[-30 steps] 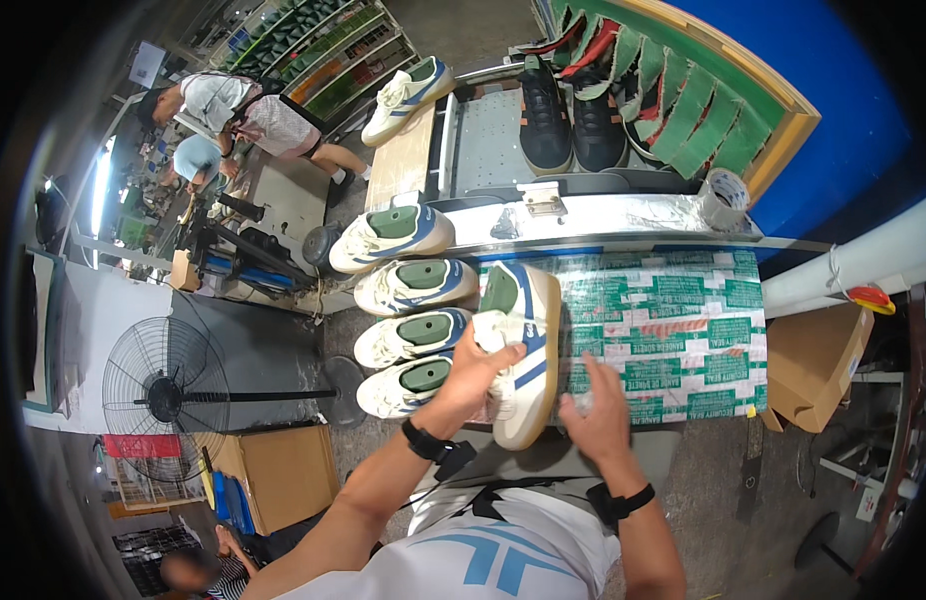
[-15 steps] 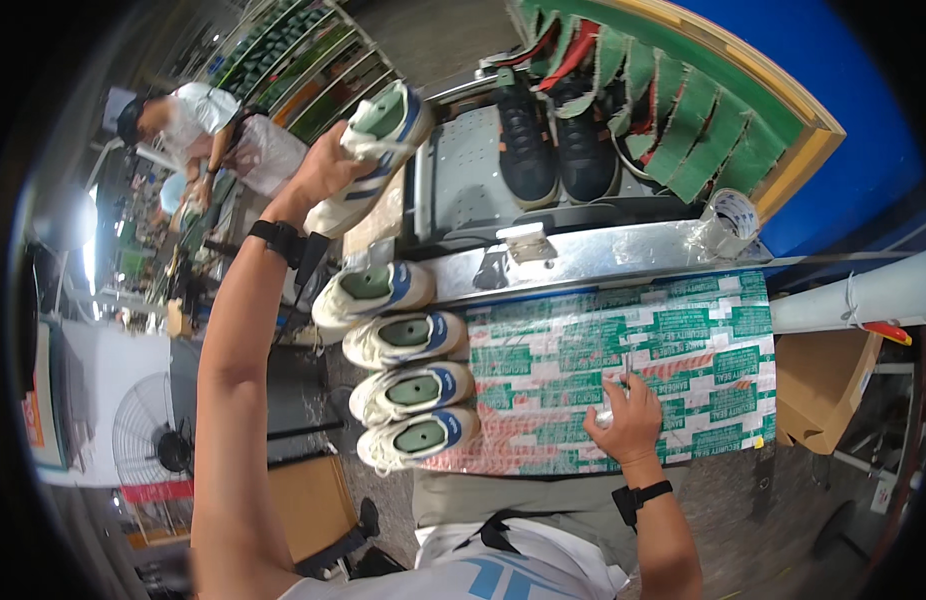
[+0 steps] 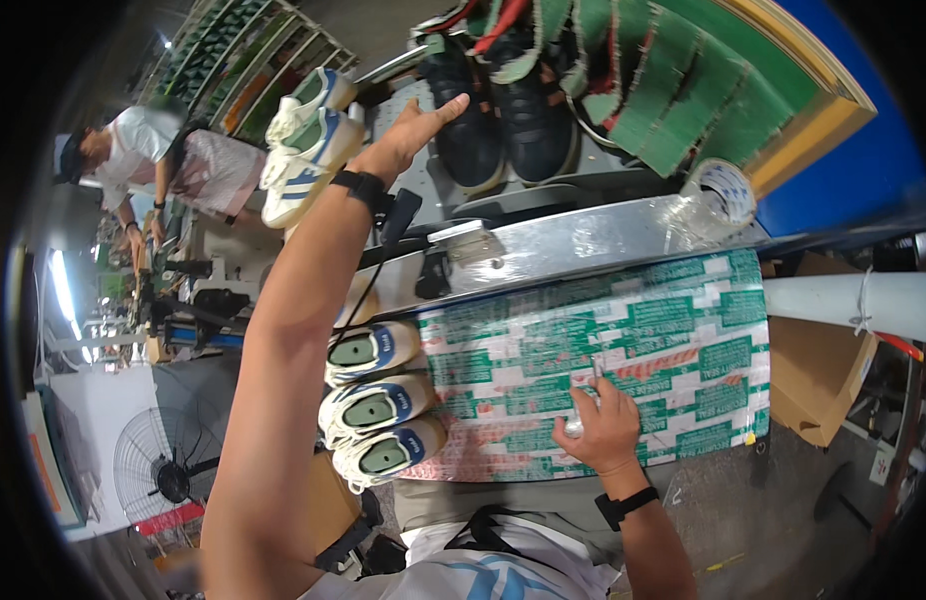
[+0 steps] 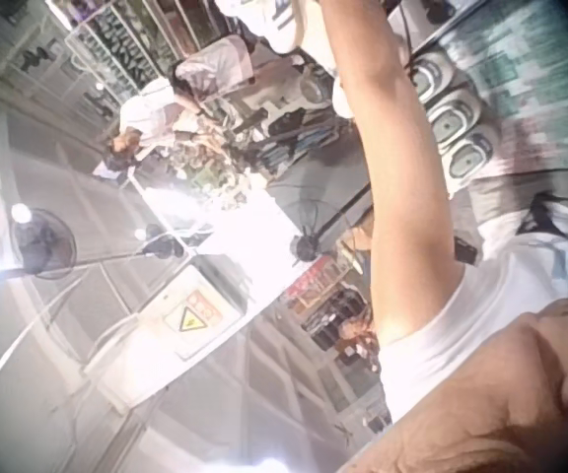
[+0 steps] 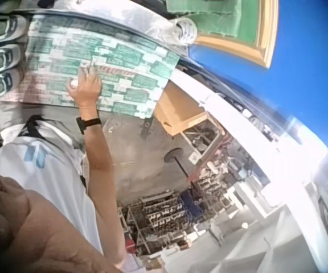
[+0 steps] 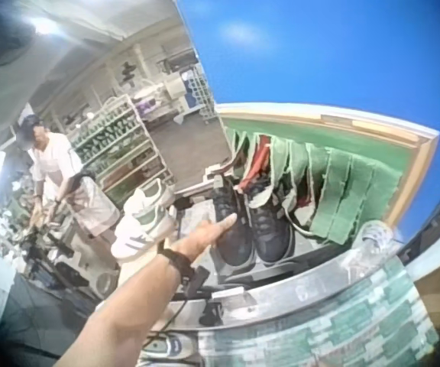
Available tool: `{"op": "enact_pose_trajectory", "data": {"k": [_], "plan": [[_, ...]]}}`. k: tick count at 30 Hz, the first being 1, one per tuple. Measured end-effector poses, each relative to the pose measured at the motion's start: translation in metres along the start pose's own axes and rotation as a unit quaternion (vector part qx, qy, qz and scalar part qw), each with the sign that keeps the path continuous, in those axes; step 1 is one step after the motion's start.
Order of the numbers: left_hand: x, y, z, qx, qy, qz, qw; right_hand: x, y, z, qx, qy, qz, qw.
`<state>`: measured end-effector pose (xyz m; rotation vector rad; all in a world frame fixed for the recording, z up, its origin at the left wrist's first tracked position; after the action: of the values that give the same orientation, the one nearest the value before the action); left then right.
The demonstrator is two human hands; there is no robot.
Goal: Inspecting, wiping, and organizing various shoes on an industrial assembly line.
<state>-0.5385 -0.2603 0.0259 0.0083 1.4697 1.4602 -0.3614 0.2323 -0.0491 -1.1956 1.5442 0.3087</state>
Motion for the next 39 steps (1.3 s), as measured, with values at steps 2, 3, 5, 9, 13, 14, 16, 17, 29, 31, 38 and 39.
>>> {"op": "enact_pose_trajectory", "data": {"k": [2, 3, 5, 9, 13, 14, 16, 17, 29, 31, 38, 39], "plan": [[0.032, 0.005, -0.015, 0.007, -0.028, 0.068, 0.997, 0.0, 0.0, 0.0, 0.002, -0.002, -0.017, 1.0], [0.044, 0.002, -0.022, -0.008, -0.041, 0.126, 0.991, 0.0, 0.001, 0.0, 0.008, -0.003, -0.024, 1.0], [0.05, -0.001, -0.032, -0.001, -0.03, 0.129, 0.991, -0.001, 0.003, 0.0, 0.023, -0.004, -0.037, 0.999], [0.022, -0.001, -0.028, 0.017, -0.041, 0.222, 0.974, -0.001, 0.003, 0.001, 0.009, 0.004, -0.037, 0.999], [-0.023, 0.008, 0.014, -0.064, -0.164, 0.354, 0.918, 0.0, 0.003, 0.001, 0.002, 0.003, -0.032, 0.999], [-0.035, 0.005, 0.038, -0.082, -0.194, 0.361, 0.909, -0.002, 0.002, 0.001, -0.007, 0.023, -0.041, 0.999], [-0.058, 0.005, 0.086, -0.027, -0.154, 0.35, 0.924, -0.001, 0.003, 0.002, 0.007, 0.015, -0.062, 0.998], [-0.069, 0.005, 0.117, 0.02, -0.136, 0.337, 0.931, -0.001, 0.003, 0.003, 0.008, 0.02, -0.06, 0.998], [0.006, -0.128, 0.475, 0.04, 0.125, 0.048, 0.99, -0.007, -0.006, 0.009, 0.003, 0.065, -0.049, 0.997], [0.024, -0.16, 0.464, -0.042, 0.085, 0.231, 0.968, -0.012, 0.0, 0.016, 0.089, 0.076, -0.162, 0.98], [0.063, -0.189, 0.477, 0.063, -0.074, 0.183, 0.978, -0.022, -0.02, 0.049, 0.172, 0.039, -0.132, 0.975], [0.067, -0.2, 0.484, 0.013, -0.067, 0.117, 0.991, -0.02, -0.029, 0.053, 0.155, 0.039, -0.177, 0.971]]}}
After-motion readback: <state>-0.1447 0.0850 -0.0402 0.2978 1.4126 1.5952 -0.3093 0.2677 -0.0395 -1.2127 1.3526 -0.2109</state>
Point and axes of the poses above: each hand's wrist, its own z-axis away from the middle knuckle, its own x-axis out of the palm, y = z × x, the point moved 6 cm from there along -z, towards the middle knuckle, and after that the axes turned 2 degrees about -x, right-handed, at the moved point
